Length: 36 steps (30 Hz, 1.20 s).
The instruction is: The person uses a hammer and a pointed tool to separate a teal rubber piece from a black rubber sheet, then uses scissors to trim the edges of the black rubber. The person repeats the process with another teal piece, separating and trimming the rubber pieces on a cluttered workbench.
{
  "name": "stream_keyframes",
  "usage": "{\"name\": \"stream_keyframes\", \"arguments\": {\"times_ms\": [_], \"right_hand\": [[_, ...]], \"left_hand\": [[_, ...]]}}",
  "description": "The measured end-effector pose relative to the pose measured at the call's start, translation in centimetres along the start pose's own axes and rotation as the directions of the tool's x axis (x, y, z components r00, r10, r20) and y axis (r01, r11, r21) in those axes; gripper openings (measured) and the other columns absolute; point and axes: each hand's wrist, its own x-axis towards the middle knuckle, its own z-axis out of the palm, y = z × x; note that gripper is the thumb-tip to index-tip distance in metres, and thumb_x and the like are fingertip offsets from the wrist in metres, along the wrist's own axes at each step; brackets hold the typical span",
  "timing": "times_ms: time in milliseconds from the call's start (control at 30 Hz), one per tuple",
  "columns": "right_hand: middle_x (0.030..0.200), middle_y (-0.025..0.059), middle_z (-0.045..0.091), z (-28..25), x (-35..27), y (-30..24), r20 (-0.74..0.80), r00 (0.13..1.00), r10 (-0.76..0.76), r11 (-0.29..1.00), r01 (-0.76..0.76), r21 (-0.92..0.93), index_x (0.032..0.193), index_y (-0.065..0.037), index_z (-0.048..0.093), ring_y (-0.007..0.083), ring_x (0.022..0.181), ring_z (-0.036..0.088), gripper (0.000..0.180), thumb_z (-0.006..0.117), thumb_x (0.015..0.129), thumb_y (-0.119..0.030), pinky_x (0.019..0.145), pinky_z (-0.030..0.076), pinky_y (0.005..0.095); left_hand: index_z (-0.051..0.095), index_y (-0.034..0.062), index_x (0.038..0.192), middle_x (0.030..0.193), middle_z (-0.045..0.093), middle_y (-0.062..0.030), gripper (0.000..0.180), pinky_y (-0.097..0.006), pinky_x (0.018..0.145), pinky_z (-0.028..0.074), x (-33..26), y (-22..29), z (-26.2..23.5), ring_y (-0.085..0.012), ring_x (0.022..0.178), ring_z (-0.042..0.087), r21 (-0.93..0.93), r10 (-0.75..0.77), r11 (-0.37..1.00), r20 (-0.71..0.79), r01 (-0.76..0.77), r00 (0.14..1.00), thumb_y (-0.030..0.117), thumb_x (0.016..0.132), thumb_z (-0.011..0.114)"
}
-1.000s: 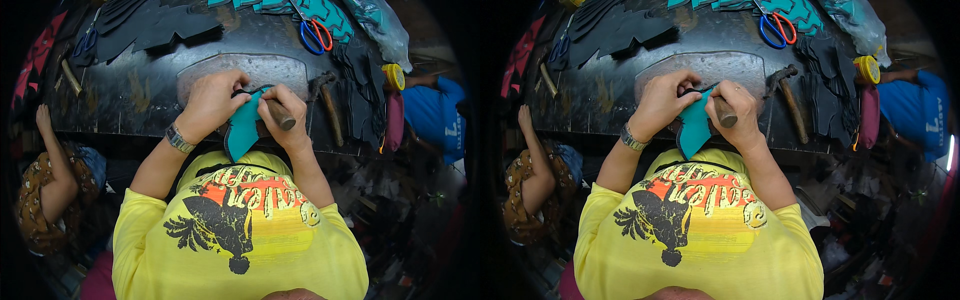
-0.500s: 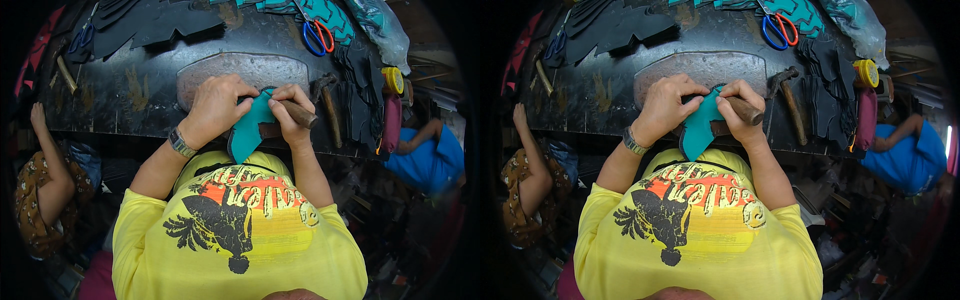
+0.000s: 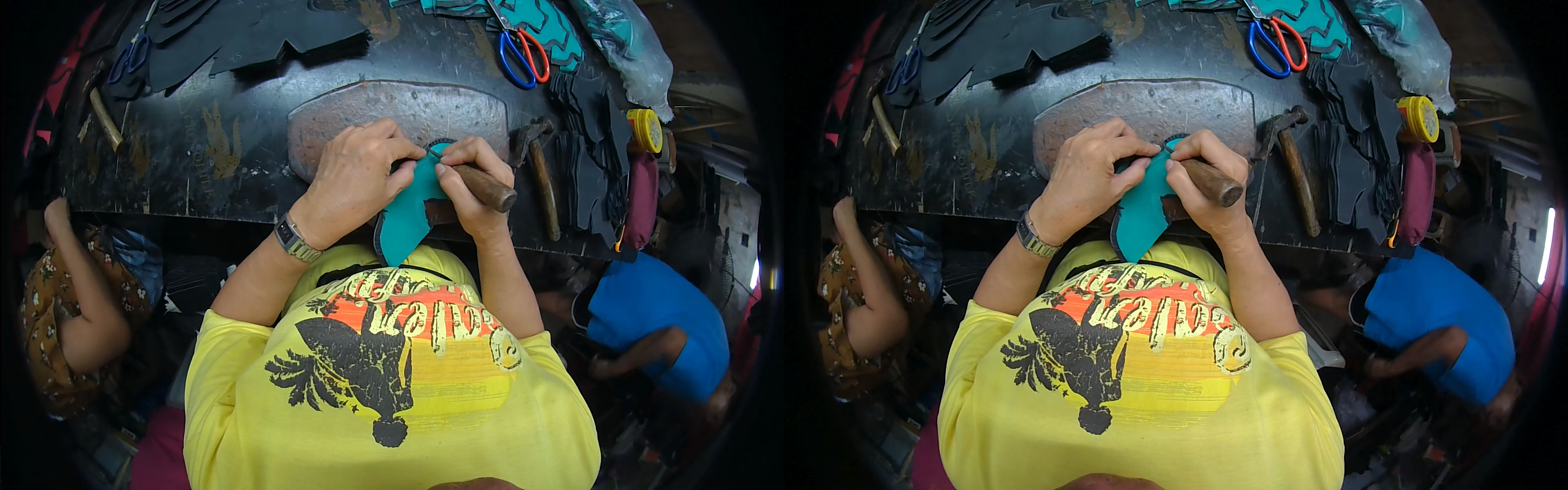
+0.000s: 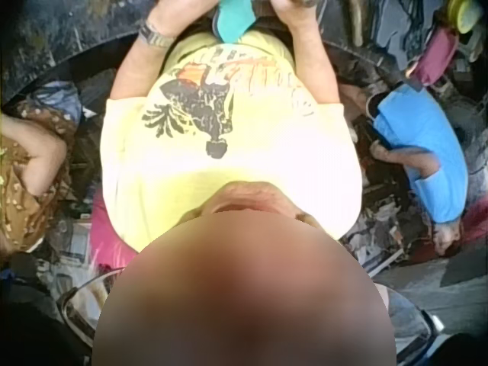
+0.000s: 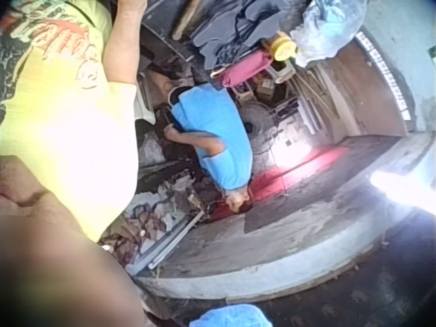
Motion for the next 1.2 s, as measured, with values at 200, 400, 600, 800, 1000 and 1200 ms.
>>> {"name": "stream_keyframes", "arguments": {"times_ms": [200, 400, 600, 800, 1000, 1200], "right_hand": [[0.083, 0.0110, 0.067, 0.1, 0.0, 0.0, 0.017, 0.999, -0.032, 0.998, 0.033, -0.047, 0.086, 0.001, 0.063, 0.0168, 0.075, 0.065, 0.011, 0.070, 0.079, 0.003, 0.073, 0.052, 0.0297], [0.080, 0.0119, 0.065, 0.6, 0.1, 0.1, -0.001, 0.993, -0.119, 0.985, 0.117, -0.130, 0.084, -0.001, 0.062, 0.0259, 0.071, 0.067, 0.013, 0.072, 0.075, 0.000, 0.067, 0.054, 0.0346], [0.083, 0.0126, 0.067, 0.8, -0.1, 0.0, 0.018, 0.981, -0.193, 0.961, 0.193, -0.196, 0.087, 0.001, 0.063, 0.0196, 0.074, 0.067, 0.011, 0.070, 0.079, 0.002, 0.071, 0.054, 0.0305], [0.085, 0.0116, 0.068, 0.1, -0.2, 0.1, 0.002, 1.000, -0.024, 0.999, 0.024, 0.039, 0.086, 0.001, 0.063, 0.0172, 0.076, 0.064, 0.010, 0.069, 0.079, 0.003, 0.073, 0.051, 0.0295], [0.084, 0.0114, 0.068, -0.1, -0.3, -0.1, 0.029, 0.999, -0.020, 1.000, 0.019, 0.015, 0.085, 0.001, 0.064, 0.0161, 0.075, 0.064, 0.008, 0.070, 0.079, 0.002, 0.072, 0.051, 0.0286], [0.081, 0.0115, 0.068, 0.3, -0.1, 0.3, 0.026, 0.995, -0.099, 0.992, 0.100, -0.071, 0.083, -0.001, 0.063, 0.0215, 0.071, 0.069, 0.010, 0.072, 0.077, -0.001, 0.067, 0.054, 0.0314]], "left_hand": [[0.078, 0.0096, 0.097, 0.087, 0.066, -0.0089, 0.016, -0.042, 0.077, 0.054, 0.1, 0.0, 0.0, -0.0318, 0.081, 0.067, 0.009, 0.003, 1.000, 0.003, -0.003, 1.000, 0.015, 0.082, 0.075], [0.077, 0.0083, 0.101, 0.099, 0.073, -0.0114, 0.021, -0.042, 0.078, 0.056, -0.1, 0.8, -1.2, -0.0326, 0.088, 0.071, -0.038, -0.180, 0.982, 0.090, 0.184, 0.980, 0.018, 0.082, 0.077], [0.077, 0.0081, 0.102, 0.098, 0.073, -0.0110, 0.024, -0.043, 0.075, 0.056, -0.1, 0.5, -1.5, -0.0328, 0.084, 0.071, 0.003, -0.150, 0.988, 0.145, 0.151, 0.978, 0.019, 0.081, 0.079], [0.077, 0.0074, 0.101, 0.091, 0.071, -0.0100, 0.021, -0.041, 0.071, 0.056, -0.6, 0.2, -1.1, -0.0317, 0.080, 0.070, -0.045, -0.037, 0.998, 0.102, 0.042, 0.994, 0.016, 0.081, 0.079], [0.076, 0.0062, 0.099, 0.089, 0.069, -0.0098, 0.020, -0.041, 0.070, 0.055, -0.4, 0.2, -1.0, -0.0317, 0.078, 0.070, -0.037, -0.026, 0.999, 0.108, 0.030, 0.994, 0.016, 0.082, 0.077], [0.076, 0.0061, 0.094, 0.084, 0.068, -0.0100, 0.017, -0.042, 0.069, 0.054, -0.3, 0.1, -0.7, -0.0318, 0.077, 0.069, -0.011, -0.047, 0.999, 0.091, 0.048, 0.995, 0.018, 0.082, 0.076]]}}
